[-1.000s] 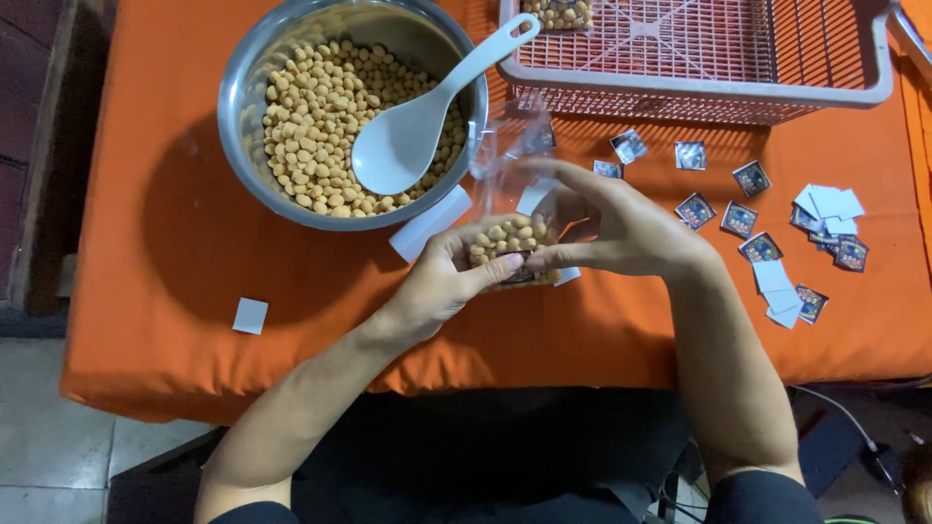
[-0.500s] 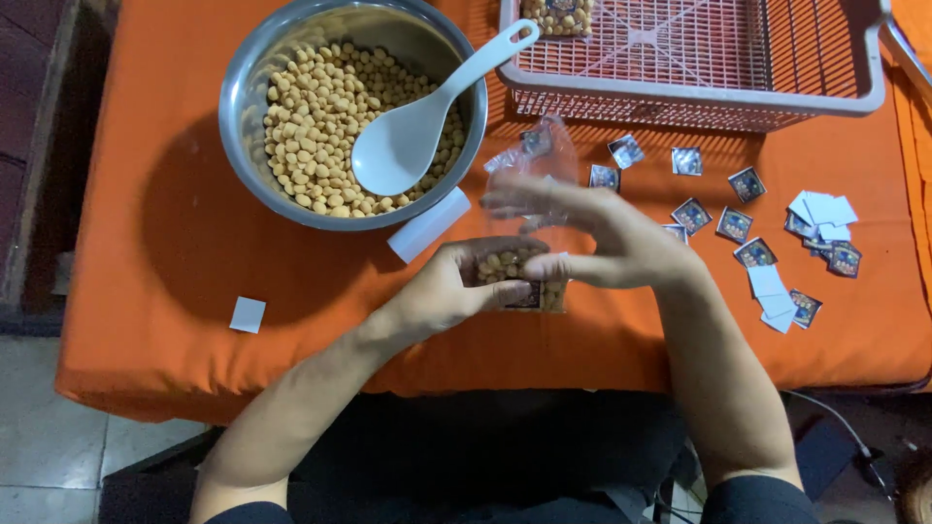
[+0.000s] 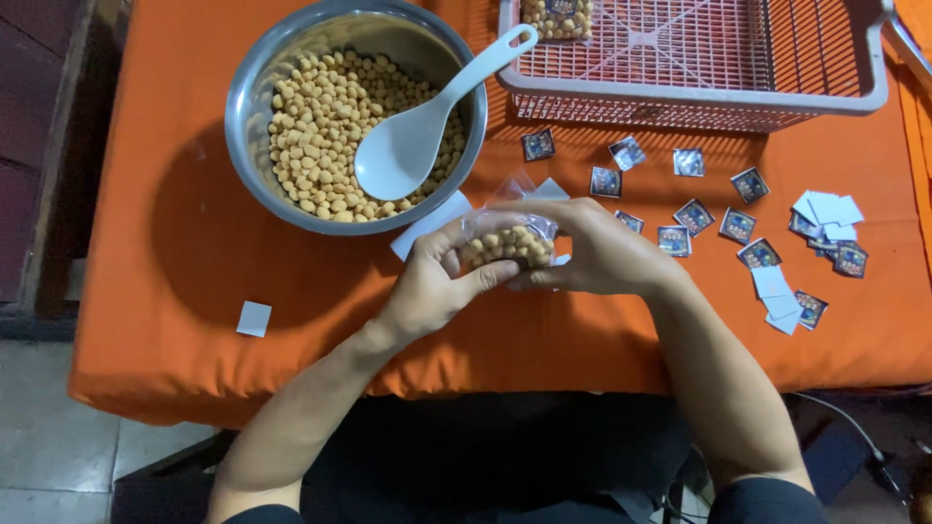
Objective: Packaging peanuts into small plastic bags, applying labels, and placing them into a basket.
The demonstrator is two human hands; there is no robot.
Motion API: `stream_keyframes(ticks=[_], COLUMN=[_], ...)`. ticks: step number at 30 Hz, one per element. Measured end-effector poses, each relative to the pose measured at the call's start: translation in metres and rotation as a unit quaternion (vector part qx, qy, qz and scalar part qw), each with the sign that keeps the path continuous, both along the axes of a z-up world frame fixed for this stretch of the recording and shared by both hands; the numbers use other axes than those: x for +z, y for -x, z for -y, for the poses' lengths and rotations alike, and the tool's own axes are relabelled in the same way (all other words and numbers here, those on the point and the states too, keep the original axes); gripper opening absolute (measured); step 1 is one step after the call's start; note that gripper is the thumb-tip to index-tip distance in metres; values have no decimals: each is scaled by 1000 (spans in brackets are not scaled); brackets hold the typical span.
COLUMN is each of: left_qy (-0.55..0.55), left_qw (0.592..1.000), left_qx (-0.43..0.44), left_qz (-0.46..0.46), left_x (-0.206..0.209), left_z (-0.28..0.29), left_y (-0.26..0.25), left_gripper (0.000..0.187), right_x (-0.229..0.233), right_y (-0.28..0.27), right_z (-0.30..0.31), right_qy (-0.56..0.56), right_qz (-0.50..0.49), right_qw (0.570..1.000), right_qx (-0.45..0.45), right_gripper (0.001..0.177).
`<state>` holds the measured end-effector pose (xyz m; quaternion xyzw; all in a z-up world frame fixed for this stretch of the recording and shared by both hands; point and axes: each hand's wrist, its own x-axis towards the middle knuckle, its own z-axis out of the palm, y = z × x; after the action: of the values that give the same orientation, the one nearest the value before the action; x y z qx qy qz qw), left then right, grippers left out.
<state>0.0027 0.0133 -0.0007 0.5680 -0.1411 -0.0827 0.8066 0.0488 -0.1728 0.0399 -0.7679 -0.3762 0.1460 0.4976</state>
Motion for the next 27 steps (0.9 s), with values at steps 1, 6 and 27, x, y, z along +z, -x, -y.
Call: stream_keyframes(ticks=[1, 6, 27], left_qy=[-1, -87, -190], left_qw=[1000, 990, 944], left_qx=[-1, 74, 215], left_qz=[1, 80, 161], left_x=[3, 8, 3], left_z=[1, 7, 12], left_y=[-1, 1, 9], left_gripper=[42, 54, 56], right_x=[-4, -32, -14], right_y=[-1, -8, -5], right_z=[-1, 4, 7], right_qy=[-1, -5, -118], right_qz=[1, -25, -46], right_qw=[1000, 998, 986], right_qx=[-1, -60, -112], right_gripper=[65, 17, 17])
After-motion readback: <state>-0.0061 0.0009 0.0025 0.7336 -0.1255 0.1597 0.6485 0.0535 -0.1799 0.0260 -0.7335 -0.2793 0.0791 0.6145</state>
